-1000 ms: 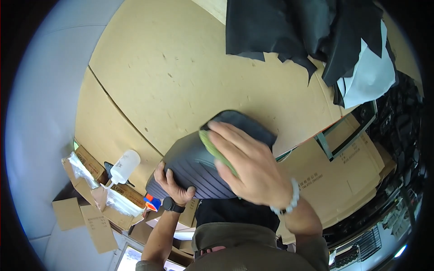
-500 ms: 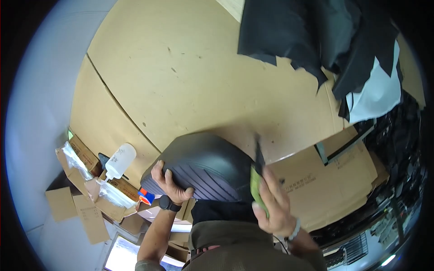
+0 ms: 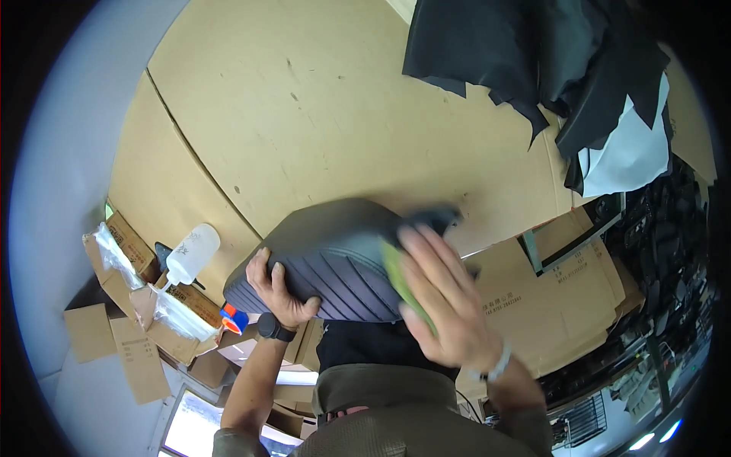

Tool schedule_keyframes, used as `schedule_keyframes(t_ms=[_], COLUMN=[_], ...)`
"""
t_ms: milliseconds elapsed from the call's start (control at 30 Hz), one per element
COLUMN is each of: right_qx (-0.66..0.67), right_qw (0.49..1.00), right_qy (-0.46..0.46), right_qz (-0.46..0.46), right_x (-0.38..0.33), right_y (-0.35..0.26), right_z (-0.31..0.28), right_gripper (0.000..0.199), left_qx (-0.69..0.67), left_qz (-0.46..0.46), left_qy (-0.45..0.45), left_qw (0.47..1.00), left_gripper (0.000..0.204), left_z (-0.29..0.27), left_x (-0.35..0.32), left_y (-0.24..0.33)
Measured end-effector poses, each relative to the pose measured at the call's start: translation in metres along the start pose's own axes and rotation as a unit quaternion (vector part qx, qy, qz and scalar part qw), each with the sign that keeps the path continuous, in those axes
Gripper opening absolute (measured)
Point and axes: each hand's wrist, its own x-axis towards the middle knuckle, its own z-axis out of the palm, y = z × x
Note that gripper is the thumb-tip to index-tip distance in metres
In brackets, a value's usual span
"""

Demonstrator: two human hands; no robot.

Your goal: Unpacking, inspecting, trimming threads with a lighter, using a heat gun for finishing, and cleaning a motorcycle seat with a cloth and solvent.

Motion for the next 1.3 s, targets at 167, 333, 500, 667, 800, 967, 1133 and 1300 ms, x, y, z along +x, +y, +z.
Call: schedule_keyframes(t_ms=[167, 333, 500, 667, 800, 967, 1133, 1300], right_qx=[0.053, 0.014, 0.048, 0.148, 0.646, 0.799, 0.813, 0.535], right_qw=[0.995, 0.998, 0.997, 0.984, 0.635, 0.492, 0.464, 0.691], right_qy=[-0.083, 0.035, -0.066, 0.068, 0.298, 0.305, 0.308, 0.343], right_qz=[-0.006, 0.044, 0.003, 0.069, 0.303, 0.163, 0.171, 0.344], right_x=[0.066, -0.054, 0.06, -0.063, -0.123, -0.121, -0.095, -0.096], right_y=[0.019, -0.014, 0.024, 0.029, 0.042, 0.049, 0.083, 0.122], right_z=[0.01, 0.009, 0.006, 0.0, 0.005, -0.011, -0.026, -0.002], right_gripper=[0.046, 0.05, 0.041, 0.045, 0.046, 0.05, 0.06, 0.062], left_qx=[-0.002, -0.006, 0.002, 0.011, 0.004, 0.0, -0.005, -0.005], left_qz=[-0.009, 0.001, -0.011, 0.039, 0.036, 0.02, 0.031, 0.033], left_qy=[-0.003, -0.006, -0.006, -0.033, -0.021, -0.02, -0.017, -0.017], left_qw=[1.0, 1.0, 1.0, 0.999, 0.999, 1.0, 0.999, 0.999], left_gripper=[0.084, 0.085, 0.085, 0.087, 0.087, 0.085, 0.083, 0.081], left_z=[0.003, -0.004, 0.008, -0.003, -0.001, 0.0, 0.001, -0.002], left_x=[-0.004, -0.002, -0.004, 0.003, 0.001, -0.002, -0.001, 0.001], left_y=[-0.003, 0.004, 0.003, 0.005, 0.002, 0.0, 0.003, 0.005])
